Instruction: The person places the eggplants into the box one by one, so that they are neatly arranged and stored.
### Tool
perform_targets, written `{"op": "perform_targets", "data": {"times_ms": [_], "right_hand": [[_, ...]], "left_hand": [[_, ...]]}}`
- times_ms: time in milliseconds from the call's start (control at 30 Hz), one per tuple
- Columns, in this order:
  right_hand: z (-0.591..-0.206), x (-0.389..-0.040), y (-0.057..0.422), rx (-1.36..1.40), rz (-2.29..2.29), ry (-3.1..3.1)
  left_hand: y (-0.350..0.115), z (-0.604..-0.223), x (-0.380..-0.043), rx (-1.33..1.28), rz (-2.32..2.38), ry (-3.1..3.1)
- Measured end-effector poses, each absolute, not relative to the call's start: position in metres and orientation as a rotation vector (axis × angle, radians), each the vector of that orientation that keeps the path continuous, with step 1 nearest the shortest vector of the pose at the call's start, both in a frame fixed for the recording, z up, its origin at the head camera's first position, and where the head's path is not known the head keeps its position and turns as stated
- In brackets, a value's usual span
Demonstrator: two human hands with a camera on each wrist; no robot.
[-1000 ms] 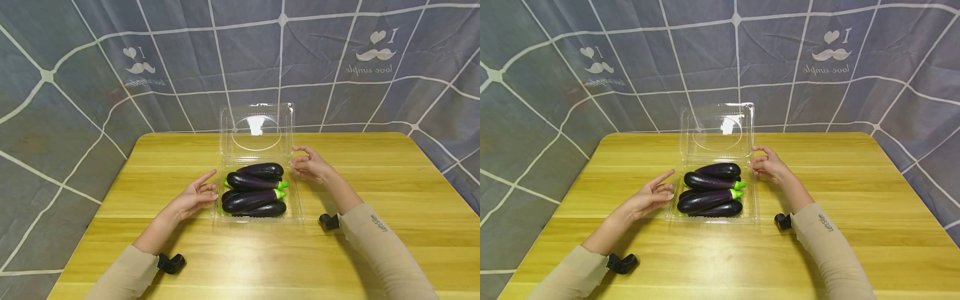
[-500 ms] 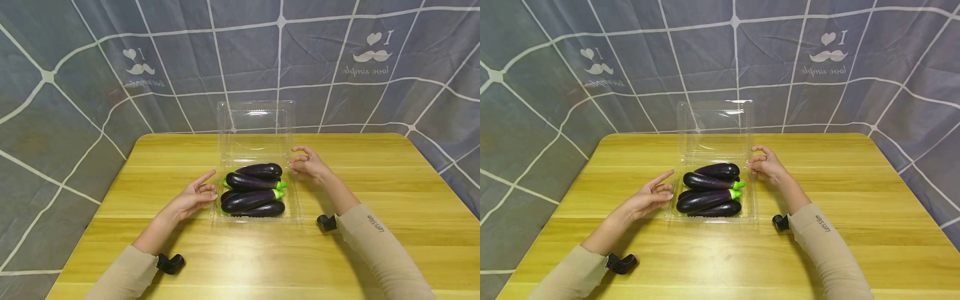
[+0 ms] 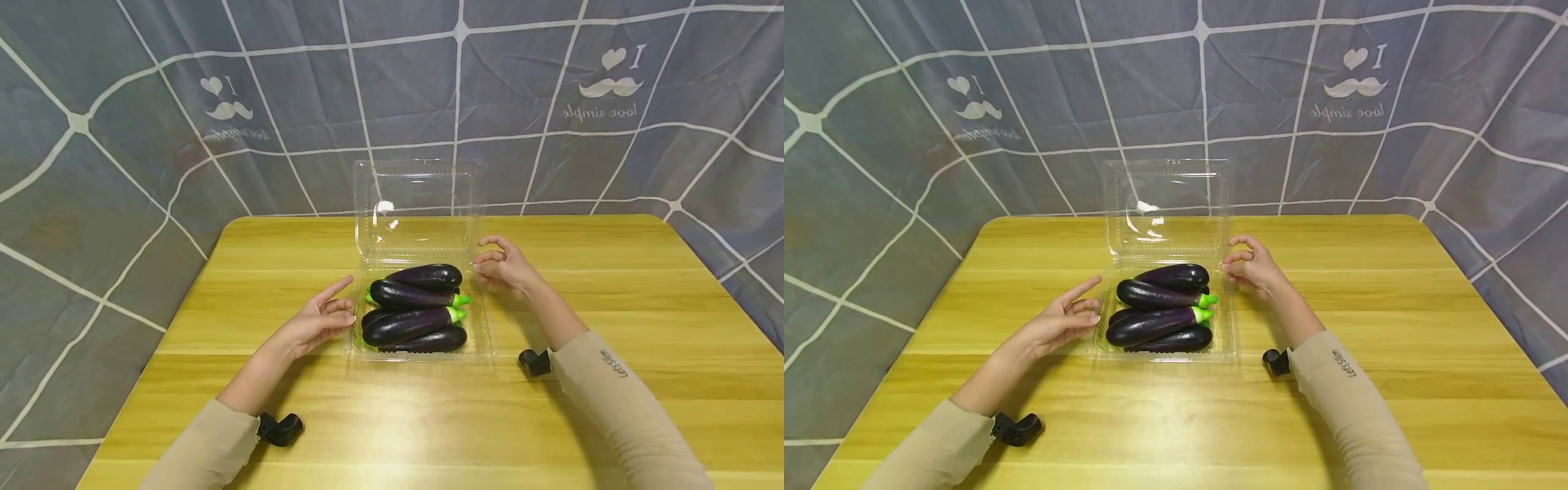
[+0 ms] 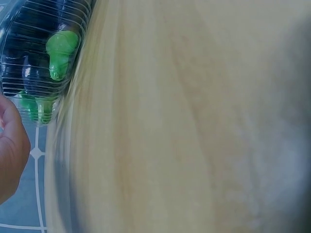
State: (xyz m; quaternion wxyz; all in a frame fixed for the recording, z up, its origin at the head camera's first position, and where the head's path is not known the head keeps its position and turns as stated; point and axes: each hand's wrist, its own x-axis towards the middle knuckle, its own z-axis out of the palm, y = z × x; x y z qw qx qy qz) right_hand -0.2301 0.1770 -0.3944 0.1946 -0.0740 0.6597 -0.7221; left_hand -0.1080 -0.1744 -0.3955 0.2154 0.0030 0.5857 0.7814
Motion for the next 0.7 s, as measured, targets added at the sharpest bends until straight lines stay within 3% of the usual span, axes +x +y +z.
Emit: {"op": "perform_targets", "data": {"times_ms": [700], "right_hand": [[-0.3929, -0.228, 0.1778, -0.219, -2.058, 1.811]], "left_hand": [[-0.1747, -0.3965, -0.1088, 0.012, 2.16, 1.645]]}}
